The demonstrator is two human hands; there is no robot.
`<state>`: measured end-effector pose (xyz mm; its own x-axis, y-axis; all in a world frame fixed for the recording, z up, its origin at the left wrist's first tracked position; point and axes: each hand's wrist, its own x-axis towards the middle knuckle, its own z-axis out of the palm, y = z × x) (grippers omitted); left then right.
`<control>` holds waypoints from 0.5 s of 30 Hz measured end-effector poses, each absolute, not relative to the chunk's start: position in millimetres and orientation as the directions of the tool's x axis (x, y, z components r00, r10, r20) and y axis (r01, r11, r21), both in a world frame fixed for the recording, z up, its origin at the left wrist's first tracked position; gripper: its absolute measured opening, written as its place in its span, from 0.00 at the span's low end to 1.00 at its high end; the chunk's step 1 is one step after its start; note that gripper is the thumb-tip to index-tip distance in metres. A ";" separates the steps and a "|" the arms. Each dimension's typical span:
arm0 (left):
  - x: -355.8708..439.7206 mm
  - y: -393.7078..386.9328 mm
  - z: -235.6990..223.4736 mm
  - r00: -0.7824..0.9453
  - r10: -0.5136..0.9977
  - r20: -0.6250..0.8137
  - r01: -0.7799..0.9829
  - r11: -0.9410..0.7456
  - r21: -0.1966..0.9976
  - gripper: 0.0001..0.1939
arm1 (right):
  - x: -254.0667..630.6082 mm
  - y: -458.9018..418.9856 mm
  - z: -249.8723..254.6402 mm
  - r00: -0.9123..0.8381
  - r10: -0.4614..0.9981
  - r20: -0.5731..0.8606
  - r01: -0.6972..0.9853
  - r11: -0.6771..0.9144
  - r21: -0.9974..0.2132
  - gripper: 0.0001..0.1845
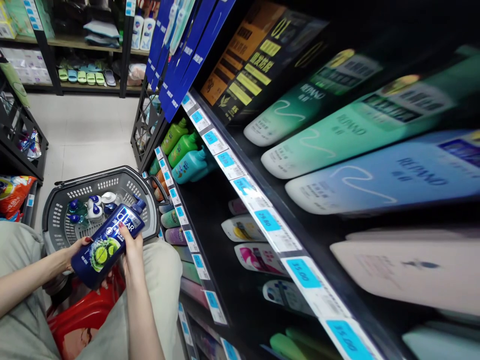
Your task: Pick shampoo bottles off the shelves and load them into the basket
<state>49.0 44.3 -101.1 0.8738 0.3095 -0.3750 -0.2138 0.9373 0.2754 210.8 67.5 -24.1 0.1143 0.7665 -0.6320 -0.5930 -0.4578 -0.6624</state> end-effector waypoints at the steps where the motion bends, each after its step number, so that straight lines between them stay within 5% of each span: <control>1: 48.6 44.1 -103.6 0.878 0.312 -0.362 -0.222 0.937 0.269 0.45 | 210.6 67.4 -24.1 0.117 0.763 -0.636 -0.598 -0.457 -0.658 0.37; 15: 37.2 43.1 -125.6 0.825 0.401 -0.399 -0.261 0.895 0.361 0.32 | 210.5 56.4 -29.6 0.135 0.863 -0.487 -0.582 -0.328 -0.744 0.47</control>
<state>37.2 43.1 -125.6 0.8247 0.4010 -0.3989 -0.2606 0.8953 0.3612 210.5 56.4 -29.6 0.1353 0.8629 -0.4870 -0.5824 -0.3284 -0.7437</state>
